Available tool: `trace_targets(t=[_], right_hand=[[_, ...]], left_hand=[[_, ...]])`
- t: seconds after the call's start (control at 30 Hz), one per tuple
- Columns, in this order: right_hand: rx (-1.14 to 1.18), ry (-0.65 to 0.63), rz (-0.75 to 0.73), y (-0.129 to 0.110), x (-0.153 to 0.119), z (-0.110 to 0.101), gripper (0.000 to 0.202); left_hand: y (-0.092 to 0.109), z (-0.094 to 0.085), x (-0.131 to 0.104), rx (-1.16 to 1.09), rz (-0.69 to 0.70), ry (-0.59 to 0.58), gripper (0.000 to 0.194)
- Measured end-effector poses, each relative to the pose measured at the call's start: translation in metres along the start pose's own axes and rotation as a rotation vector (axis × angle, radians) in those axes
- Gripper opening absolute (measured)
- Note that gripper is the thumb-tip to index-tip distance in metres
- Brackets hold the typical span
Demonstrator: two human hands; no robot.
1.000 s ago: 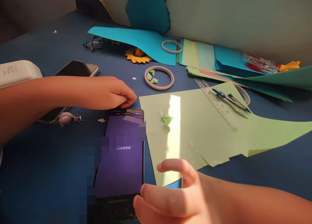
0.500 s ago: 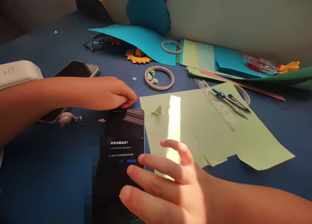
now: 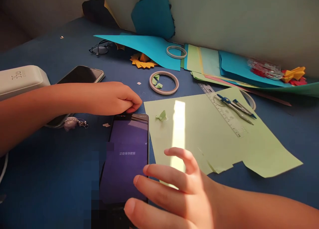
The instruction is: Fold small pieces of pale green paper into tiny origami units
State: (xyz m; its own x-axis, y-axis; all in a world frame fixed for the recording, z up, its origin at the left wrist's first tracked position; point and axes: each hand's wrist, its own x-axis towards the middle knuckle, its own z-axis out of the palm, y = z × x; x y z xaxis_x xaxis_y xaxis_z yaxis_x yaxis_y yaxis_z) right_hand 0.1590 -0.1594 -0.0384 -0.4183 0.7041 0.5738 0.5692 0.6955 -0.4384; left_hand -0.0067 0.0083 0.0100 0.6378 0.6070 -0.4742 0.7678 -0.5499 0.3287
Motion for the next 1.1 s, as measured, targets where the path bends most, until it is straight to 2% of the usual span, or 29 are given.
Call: trace_targets(t=[0.13,0.33,0.7,0.87,1.0,1.1], right_hand=[[-0.011,-0.063,-0.05,0.003,-0.003,-0.001,0.022],[-0.024,-0.072,-0.047,0.003,-0.004,-0.002,0.019],[-0.024,-0.028,-0.066,0.005,-0.002,0.001,0.024],[-0.045,-0.025,-0.147,0.012,-0.003,0.008,0.03],[-0.065,-0.112,-0.134,0.012,-0.005,0.001,0.019],[-0.105,-0.145,-0.169,0.017,-0.005,-0.007,0.026]], left_hand=[[-0.003,0.001,0.001,0.003,0.008,-0.001,0.013],[-0.002,0.001,0.002,0.001,0.004,0.003,0.013],[-0.002,0.0,0.001,0.002,-0.013,0.014,0.014],[-0.001,0.0,0.001,0.011,-0.005,0.01,0.014],[0.0,0.0,0.0,0.007,-0.001,0.011,0.014],[-0.002,0.001,0.001,-0.006,0.028,0.012,0.013]])
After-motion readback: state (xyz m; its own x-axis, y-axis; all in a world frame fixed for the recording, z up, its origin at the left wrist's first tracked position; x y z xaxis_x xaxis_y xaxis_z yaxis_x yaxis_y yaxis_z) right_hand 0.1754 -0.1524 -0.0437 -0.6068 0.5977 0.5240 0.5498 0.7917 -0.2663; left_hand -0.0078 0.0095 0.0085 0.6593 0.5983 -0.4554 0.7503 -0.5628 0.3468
